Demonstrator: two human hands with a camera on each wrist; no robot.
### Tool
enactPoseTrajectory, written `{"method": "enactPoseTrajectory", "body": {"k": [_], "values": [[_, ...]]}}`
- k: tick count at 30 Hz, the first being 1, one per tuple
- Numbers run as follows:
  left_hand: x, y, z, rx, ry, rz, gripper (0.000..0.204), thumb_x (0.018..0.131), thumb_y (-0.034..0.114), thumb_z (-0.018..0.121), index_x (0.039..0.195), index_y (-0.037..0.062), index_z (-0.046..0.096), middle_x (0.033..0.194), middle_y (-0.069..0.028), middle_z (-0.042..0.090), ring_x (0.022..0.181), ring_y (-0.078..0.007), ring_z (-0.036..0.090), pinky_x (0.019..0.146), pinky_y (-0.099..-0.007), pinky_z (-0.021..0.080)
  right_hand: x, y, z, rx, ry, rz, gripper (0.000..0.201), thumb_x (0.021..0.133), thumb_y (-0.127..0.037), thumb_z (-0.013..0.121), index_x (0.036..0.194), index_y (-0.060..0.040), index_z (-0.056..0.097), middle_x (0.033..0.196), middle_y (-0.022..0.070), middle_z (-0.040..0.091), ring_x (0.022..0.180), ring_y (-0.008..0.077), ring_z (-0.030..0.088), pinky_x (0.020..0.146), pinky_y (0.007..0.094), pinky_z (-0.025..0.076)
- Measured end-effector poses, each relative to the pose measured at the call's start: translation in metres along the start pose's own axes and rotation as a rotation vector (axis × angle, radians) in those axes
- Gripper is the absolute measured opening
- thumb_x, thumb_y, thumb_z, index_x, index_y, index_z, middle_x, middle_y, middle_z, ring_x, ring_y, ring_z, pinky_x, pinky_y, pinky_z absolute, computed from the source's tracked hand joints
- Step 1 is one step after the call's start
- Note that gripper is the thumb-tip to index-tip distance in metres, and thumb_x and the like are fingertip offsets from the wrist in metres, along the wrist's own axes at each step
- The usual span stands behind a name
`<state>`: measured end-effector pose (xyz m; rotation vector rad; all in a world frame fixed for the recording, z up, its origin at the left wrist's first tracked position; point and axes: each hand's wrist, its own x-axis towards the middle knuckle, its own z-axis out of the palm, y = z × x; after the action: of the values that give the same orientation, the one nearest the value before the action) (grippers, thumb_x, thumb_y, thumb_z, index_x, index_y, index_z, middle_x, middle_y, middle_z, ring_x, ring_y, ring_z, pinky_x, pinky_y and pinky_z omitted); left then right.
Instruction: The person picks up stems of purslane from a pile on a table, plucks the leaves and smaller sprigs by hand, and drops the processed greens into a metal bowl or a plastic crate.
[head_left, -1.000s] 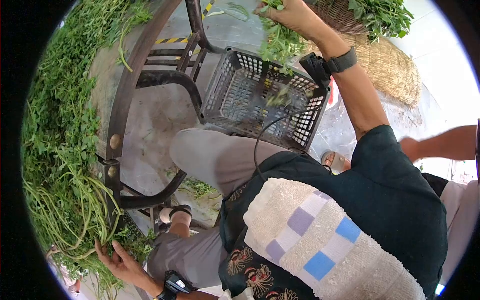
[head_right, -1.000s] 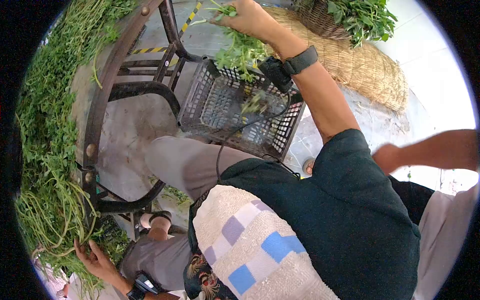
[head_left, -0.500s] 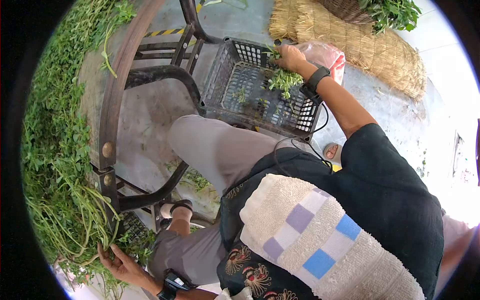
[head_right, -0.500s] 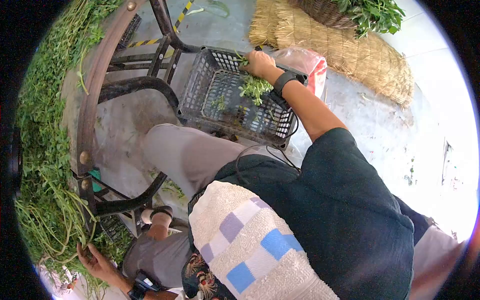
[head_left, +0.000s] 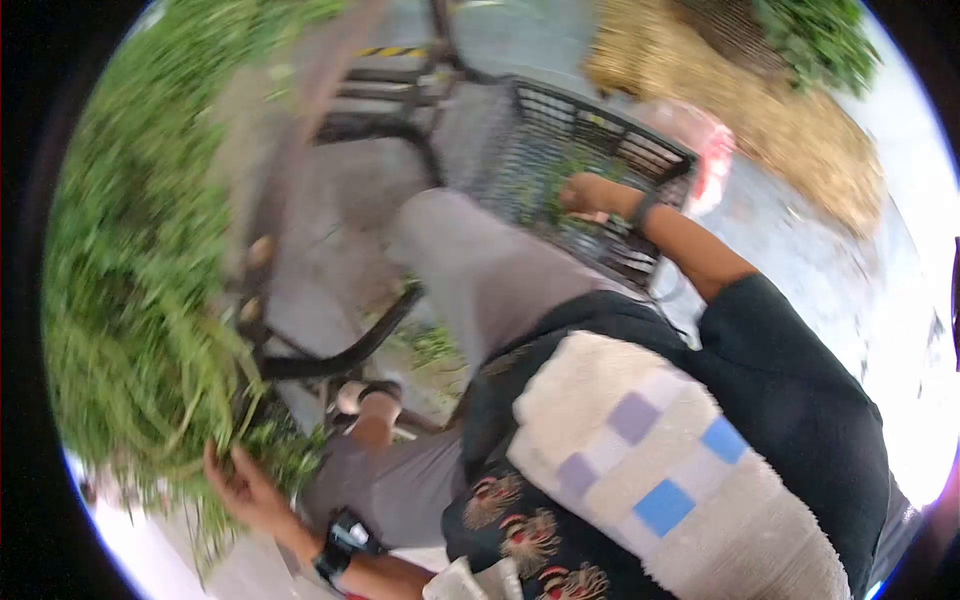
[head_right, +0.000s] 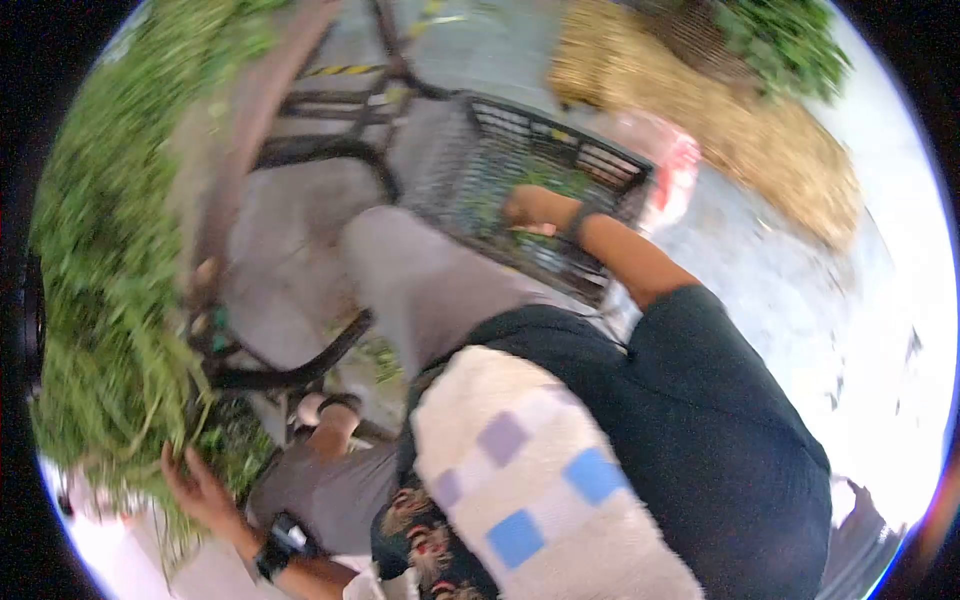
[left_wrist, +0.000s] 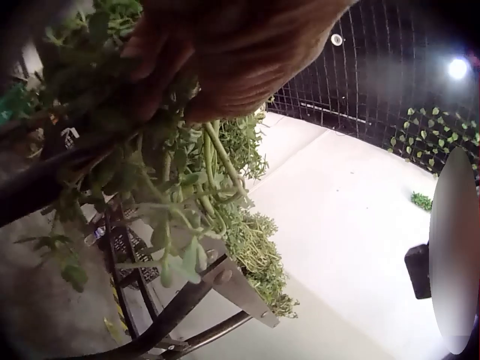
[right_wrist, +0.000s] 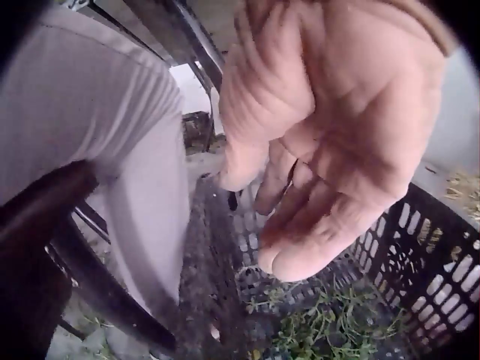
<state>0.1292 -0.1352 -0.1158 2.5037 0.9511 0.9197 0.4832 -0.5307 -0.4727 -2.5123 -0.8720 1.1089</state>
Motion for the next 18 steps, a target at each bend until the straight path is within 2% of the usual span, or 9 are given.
{"method": "enactPoseTrajectory", "body": {"k": [1, 2, 3, 4, 6, 12, 15, 17, 18], "values": [[0.000, 0.013, -0.003, 0.028, -0.063, -0.175, 0.036, 0.091, 0.012, 0.057, 0.125, 0.0010, 0.051, 0.121, -0.0132, 0.055, 0.102, -0.0199, 0.055, 0.085, -0.0298, 0.047, -0.010, -0.014, -0.003, -0.213, 0.594, -0.592, 0.031, 0.079, -0.032, 0.062, 0.085, -0.0013, 0.059, 0.055, 0.0113, 0.055, 0.053, 0.0283, 0.055, 0.052, 0.0412, 0.046], [0.000, 0.003, -0.005, 0.121, -0.055, -0.009, 0.038, 0.090, 0.011, 0.057, 0.126, 0.0022, 0.050, 0.121, -0.0117, 0.055, 0.101, -0.0177, 0.055, 0.079, -0.0275, 0.049, -0.011, -0.027, -0.020, 0.257, 0.117, -0.094, 0.028, 0.082, -0.030, 0.061, 0.083, -0.0023, 0.060, 0.058, 0.0101, 0.057, 0.054, 0.0218, 0.055, 0.051, 0.0364, 0.045], [-0.001, 0.000, -0.006, 0.025, -0.021, -0.081, 0.037, 0.090, 0.010, 0.057, 0.126, 0.0017, 0.050, 0.119, -0.0098, 0.057, 0.094, -0.0136, 0.056, 0.071, -0.0241, 0.050, -0.002, -0.028, -0.024, 0.389, 0.148, -0.076, 0.025, 0.085, -0.026, 0.060, 0.091, -0.0027, 0.063, 0.057, 0.0082, 0.057, 0.054, 0.0165, 0.057, 0.047, 0.0328, 0.045], [-0.003, 0.011, -0.005, -0.176, -0.005, -0.110, 0.036, 0.091, 0.011, 0.056, 0.125, 0.0007, 0.051, 0.117, -0.0087, 0.058, 0.082, -0.0096, 0.057, 0.065, -0.0214, 0.048, -0.029, -0.075, -0.064, 0.481, 0.098, 0.027, 0.025, 0.085, -0.019, 0.061, 0.103, -0.0026, 0.063, 0.067, 0.0076, 0.062, 0.055, 0.0129, 0.058, 0.045, 0.0285, 0.046], [-0.004, 0.024, -0.007, -0.332, 0.028, -0.151, 0.033, 0.091, 0.011, 0.056, 0.123, -0.0001, 0.053, 0.112, -0.0071, 0.060, 0.072, -0.0073, 0.056, 0.063, -0.0203, 0.047, -0.015, -0.089, -0.087, 0.582, 0.204, -0.093, 0.030, 0.085, -0.011, 0.059, 0.113, -0.0010, 0.060, 0.094, 0.0090, 0.066, 0.060, 0.0145, 0.061, 0.047, 0.0280, 0.049], [-0.004, 0.016, -0.019, -0.474, 0.227, -0.156, 0.026, 0.091, 0.016, 0.058, 0.113, 0.0012, 0.061, 0.089, -0.0035, 0.063, 0.067, -0.0065, 0.054, 0.061, -0.0202, 0.046, -0.062, -0.239, -0.168, 0.369, 0.477, -0.550, 0.027, 0.081, -0.012, 0.058, 0.101, 0.0042, 0.061, 0.075, 0.0153, 0.062, 0.060, 0.0150, 0.061, 0.060, 0.0299, 0.048], [-0.007, 0.032, -0.038, -0.652, 0.336, -0.231, 0.025, 0.090, 0.014, 0.059, 0.110, -0.0001, 0.062, 0.080, -0.0010, 0.061, 0.063, -0.0059, 0.052, 0.058, -0.0192, 0.044, -0.091, -0.304, -0.173, 0.386, 0.435, -0.731, 0.024, 0.081, -0.012, 0.059, 0.099, 0.0028, 0.062, 0.077, 0.0151, 0.063, 0.064, 0.0183, 0.062, 0.062, 0.0306, 0.048], [-0.009, 0.031, -0.046, -0.783, 0.427, -0.211, 0.022, 0.090, 0.012, 0.059, 0.108, -0.0003, 0.061, 0.078, -0.0006, 0.058, 0.058, -0.0069, 0.049, 0.053, -0.0184, 0.042, -0.104, -0.337, -0.167, 0.289, 0.477, -1.004, 0.020, 0.081, -0.013, 0.060, 0.095, 0.0003, 0.063, 0.079, 0.0147, 0.064, 0.069, 0.0247, 0.063, 0.065, 0.0328, 0.048], [-0.008, 0.029, -0.048, -0.791, 0.435, -0.204, 0.022, 0.090, 0.012, 0.059, 0.108, -0.0003, 0.061, 0.078, -0.0006, 0.058, 0.058, -0.0069, 0.049, 0.053, -0.0184, 0.042, -0.108, -0.350, -0.163, 0.280, 0.485, -1.010, 0.020, 0.081, -0.013, 0.060, 0.095, 0.0003, 0.063, 0.079, 0.0147, 0.064, 0.069, 0.0247, 0.063, 0.065, 0.0328, 0.048]]}}
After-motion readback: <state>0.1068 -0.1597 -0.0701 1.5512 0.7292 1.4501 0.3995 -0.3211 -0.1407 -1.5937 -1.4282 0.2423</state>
